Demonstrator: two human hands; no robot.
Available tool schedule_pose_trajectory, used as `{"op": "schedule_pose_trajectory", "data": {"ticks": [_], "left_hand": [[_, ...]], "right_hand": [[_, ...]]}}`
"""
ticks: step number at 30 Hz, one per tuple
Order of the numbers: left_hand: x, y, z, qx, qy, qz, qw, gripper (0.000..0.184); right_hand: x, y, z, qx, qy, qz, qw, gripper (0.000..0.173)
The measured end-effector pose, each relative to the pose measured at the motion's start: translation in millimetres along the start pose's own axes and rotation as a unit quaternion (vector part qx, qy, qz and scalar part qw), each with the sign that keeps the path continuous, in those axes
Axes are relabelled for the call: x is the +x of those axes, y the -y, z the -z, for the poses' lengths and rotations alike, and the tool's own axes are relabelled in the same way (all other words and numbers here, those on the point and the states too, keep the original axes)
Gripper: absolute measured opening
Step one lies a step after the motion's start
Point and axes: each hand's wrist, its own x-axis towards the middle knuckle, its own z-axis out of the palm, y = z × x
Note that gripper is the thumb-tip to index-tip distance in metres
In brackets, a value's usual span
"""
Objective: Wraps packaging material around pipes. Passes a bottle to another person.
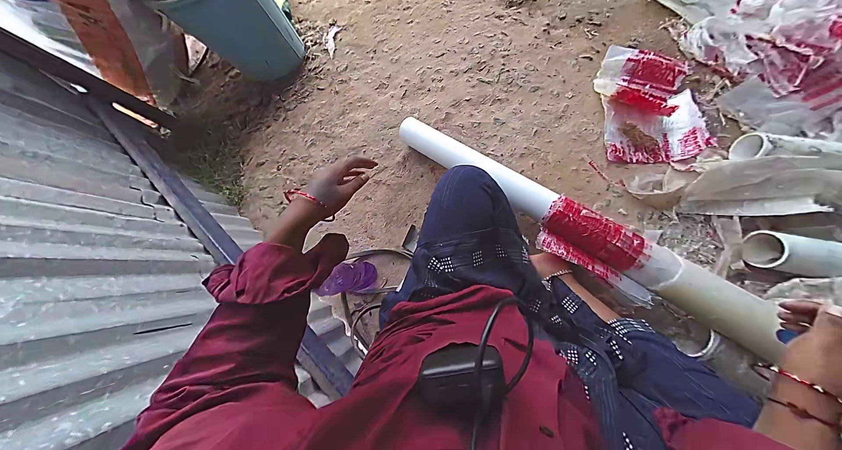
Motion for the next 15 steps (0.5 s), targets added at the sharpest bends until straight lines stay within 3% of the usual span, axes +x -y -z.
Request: {"op": "schedule_pose_trajectory", "data": {"ticks": [4, 7, 9, 11, 13, 15], "left_hand": [[77, -97, -100, -0.027, 0.052, -0.312, 0.948, 0.027], [118, -148, -201, -0.019, 0.127, -0.378, 0.917, 0.022], [135, -163, -261, -0.006, 0.174, -0.341, 0.924, 0.020], [136, -173, -297, 0.025, 0.211, -0.233, 0.949, 0.021], [135, -178, -314, 0.085, 0.214, -0.140, 0.963, 0.023], [133, -173, -324, 0.098, 0.193, -0.114, 0.970, 0.023]], "right_hand": [[-4, -1, -24, 0.011, -0.053, -0.198, 0.979, 0.033], [-5, -14, -40, -0.022, -0.011, -0.261, 0.965, 0.032], [-5, -11, -41, -0.052, -0.001, -0.259, 0.965, 0.032], [-6, -4, -38, -0.067, -0.009, -0.245, 0.967, 0.031], [-2, -1, -36, -0.067, -0.018, -0.231, 0.970, 0.031], [1, -5, -35, -0.051, -0.020, -0.225, 0.973, 0.029]]}}
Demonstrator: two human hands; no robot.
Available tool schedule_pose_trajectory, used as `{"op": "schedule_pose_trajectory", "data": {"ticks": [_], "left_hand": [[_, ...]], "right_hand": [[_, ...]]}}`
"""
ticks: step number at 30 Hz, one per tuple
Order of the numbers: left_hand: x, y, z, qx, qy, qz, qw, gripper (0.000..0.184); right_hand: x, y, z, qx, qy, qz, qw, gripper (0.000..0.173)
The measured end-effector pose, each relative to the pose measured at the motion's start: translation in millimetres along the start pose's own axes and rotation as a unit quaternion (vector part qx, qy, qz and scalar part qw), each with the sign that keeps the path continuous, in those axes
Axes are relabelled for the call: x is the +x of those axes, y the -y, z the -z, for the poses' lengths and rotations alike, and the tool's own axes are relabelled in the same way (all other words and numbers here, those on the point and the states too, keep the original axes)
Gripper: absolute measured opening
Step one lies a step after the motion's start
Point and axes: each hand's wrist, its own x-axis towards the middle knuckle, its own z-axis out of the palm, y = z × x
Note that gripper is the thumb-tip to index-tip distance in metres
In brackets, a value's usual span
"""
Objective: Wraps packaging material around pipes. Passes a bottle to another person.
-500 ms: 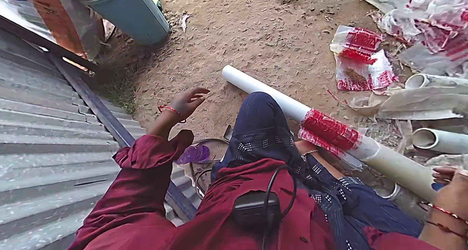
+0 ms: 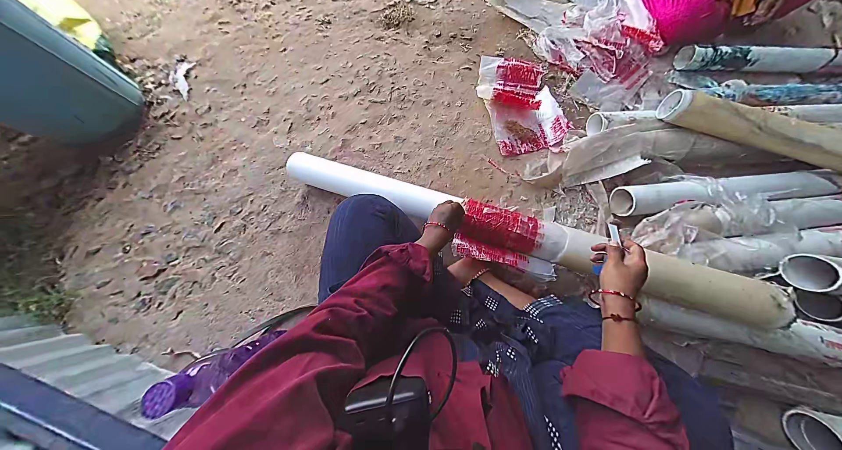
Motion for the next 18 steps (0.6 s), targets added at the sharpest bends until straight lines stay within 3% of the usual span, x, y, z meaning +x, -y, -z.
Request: {"op": "schedule_pose_trajectory", "data": {"ticks": [3, 6, 10, 18], "left_hand": [[4, 7, -4, 0.005, 0.017, 0.016, 1.000, 0.025], [4, 13, -7, -0.025, -0.010, -0.021, 0.999, 0.025], [6, 11, -11, -0.016, -0.024, 0.001, 1.000, 0.023], [8, 15, -14, -0.024, -0.052, -0.032, 0.998, 0.023]], "right_hand": [[8, -1, -4, 0.038, 0.009, -0.003, 0.999, 0.028], [14, 2, -8, 0.052, 0.006, 0.004, 0.999, 0.027], [14, -3, -7, 0.052, 0.002, 0.002, 0.999, 0.027], [14, -4, -5, 0.043, 0.001, -0.006, 0.999, 0.028]]}}
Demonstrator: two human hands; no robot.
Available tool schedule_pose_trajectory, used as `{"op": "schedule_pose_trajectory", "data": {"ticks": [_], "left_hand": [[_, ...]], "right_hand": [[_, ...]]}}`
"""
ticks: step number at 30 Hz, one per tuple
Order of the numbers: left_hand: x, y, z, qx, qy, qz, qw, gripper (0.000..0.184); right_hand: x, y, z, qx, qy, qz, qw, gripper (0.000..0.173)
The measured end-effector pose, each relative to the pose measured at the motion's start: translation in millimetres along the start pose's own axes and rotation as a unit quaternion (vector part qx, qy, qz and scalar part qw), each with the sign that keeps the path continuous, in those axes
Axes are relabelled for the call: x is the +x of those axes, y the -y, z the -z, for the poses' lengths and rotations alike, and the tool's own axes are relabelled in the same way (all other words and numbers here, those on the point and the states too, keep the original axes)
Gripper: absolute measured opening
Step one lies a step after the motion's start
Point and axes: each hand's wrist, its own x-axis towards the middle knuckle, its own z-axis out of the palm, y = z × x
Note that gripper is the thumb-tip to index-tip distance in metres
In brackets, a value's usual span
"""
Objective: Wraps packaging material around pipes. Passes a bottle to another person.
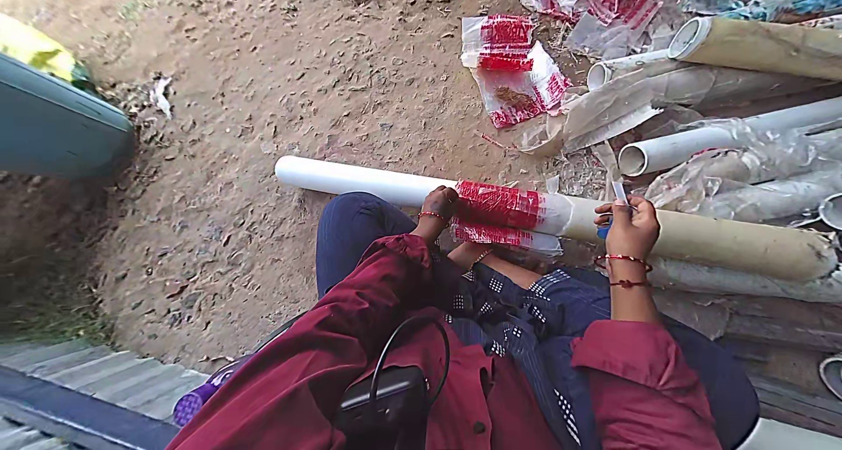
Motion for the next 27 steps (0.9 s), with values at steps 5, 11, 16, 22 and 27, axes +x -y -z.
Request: {"op": "schedule_pose_trajectory", "data": {"ticks": [5, 11, 16, 22, 27], "left_hand": [[4, -8, 2, 0.070, 0.044, -0.026, 0.996, 0.023], [-2, -1, -14, 0.189, 0.115, -0.151, 0.963, 0.034], [-10, -13, -2, 0.075, 0.054, -0.030, 0.995, 0.026], [5, -7, -9, 0.154, 0.068, -0.050, 0.984, 0.032], [-4, -23, -15, 0.283, 0.198, -0.109, 0.932, 0.037]], "right_hand": [[0, -3, -1, -0.010, 0.003, 0.001, 1.000, 0.028], [2, -7, -3, -0.026, 0.009, 0.005, 1.000, 0.028], [3, -7, 2, -0.029, 0.001, 0.004, 1.000, 0.028], [2, -5, 0, -0.030, 0.018, 0.006, 0.999, 0.029], [2, -8, 4, -0.043, 0.018, -0.010, 0.999, 0.031]]}}
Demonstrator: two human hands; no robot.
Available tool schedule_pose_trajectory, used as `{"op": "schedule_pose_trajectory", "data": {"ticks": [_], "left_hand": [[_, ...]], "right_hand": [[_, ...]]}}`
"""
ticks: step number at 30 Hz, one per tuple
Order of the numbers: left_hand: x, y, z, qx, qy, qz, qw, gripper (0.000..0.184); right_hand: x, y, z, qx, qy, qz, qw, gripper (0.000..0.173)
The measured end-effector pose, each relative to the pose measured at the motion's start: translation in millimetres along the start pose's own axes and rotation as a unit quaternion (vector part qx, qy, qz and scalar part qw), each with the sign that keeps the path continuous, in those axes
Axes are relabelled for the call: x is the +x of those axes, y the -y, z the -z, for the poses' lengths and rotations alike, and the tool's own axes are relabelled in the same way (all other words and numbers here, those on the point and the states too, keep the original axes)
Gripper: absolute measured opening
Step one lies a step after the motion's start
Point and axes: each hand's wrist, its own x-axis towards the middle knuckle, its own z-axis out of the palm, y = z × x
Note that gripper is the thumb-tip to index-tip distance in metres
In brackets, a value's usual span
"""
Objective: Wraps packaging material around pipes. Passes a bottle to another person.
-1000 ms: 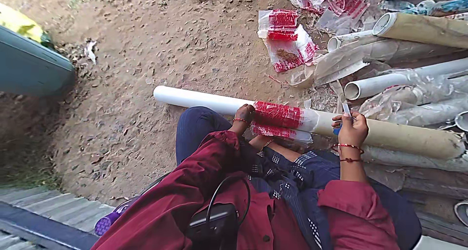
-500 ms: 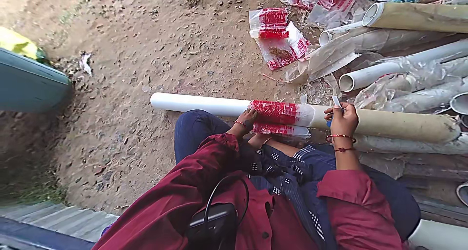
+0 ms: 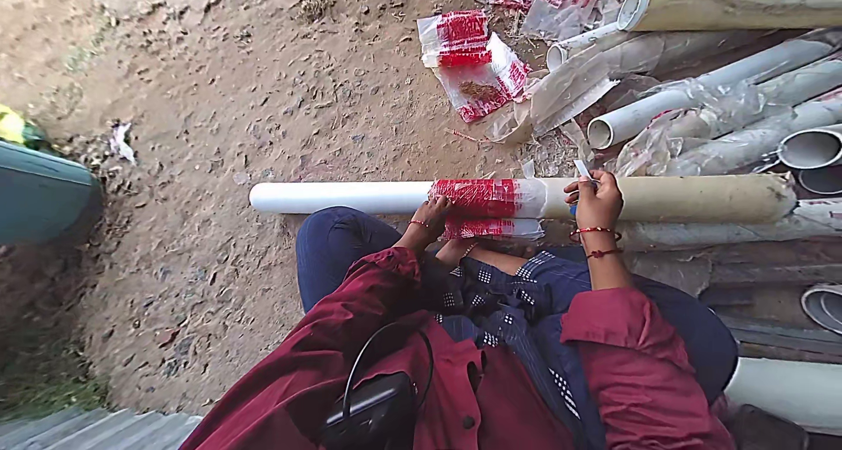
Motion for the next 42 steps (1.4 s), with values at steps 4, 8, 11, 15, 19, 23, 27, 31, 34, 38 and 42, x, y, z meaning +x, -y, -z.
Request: {"op": "schedule_pose_trajectory", "data": {"ticks": [4, 8, 11, 15, 19, 23, 27, 31, 34, 38, 42], "left_hand": [[-4, -4, -3, 0.066, 0.067, -0.060, 0.994, 0.044], [-19, -11, 15, 0.015, -0.036, -0.002, 0.999, 0.041], [-15, -27, 35, -0.017, -0.131, 0.042, 0.990, 0.050], [14, -49, 47, 0.043, 0.051, 0.116, 0.991, 0.041], [23, -46, 39, 0.064, 0.121, 0.068, 0.988, 0.032], [22, -49, 47, 0.112, 0.145, 0.029, 0.983, 0.032], [24, -43, 54, 0.141, 0.157, -0.030, 0.977, 0.030], [19, -51, 46, 0.155, 0.214, -0.055, 0.963, 0.028], [13, -58, 31, 0.147, 0.249, -0.067, 0.955, 0.028], [6, -59, 30, 0.166, 0.243, -0.069, 0.953, 0.029], [-9, -50, 41, 0.102, 0.113, -0.026, 0.988, 0.045]], "right_hand": [[3, -2, 1, 0.000, -0.001, -0.002, 1.000, 0.030], [3, 3, 2, 0.007, 0.001, 0.002, 1.000, 0.029], [-1, 3, 4, 0.008, 0.009, 0.002, 1.000, 0.031], [8, -2, -2, -0.087, 0.010, -0.022, 0.996, 0.031], [29, -31, -21, -0.313, 0.005, 0.057, 0.948, 0.033], [52, -53, -47, -0.373, 0.050, 0.190, 0.907, 0.035], [66, -56, -70, -0.369, 0.106, 0.181, 0.906, 0.035], [68, -67, -73, -0.325, 0.050, 0.220, 0.918, 0.030], [70, -73, -75, -0.314, 0.018, 0.242, 0.918, 0.029], [71, -76, -76, -0.308, 0.002, 0.248, 0.918, 0.028], [72, -73, -76, -0.294, 0.004, 0.239, 0.925, 0.027]]}}
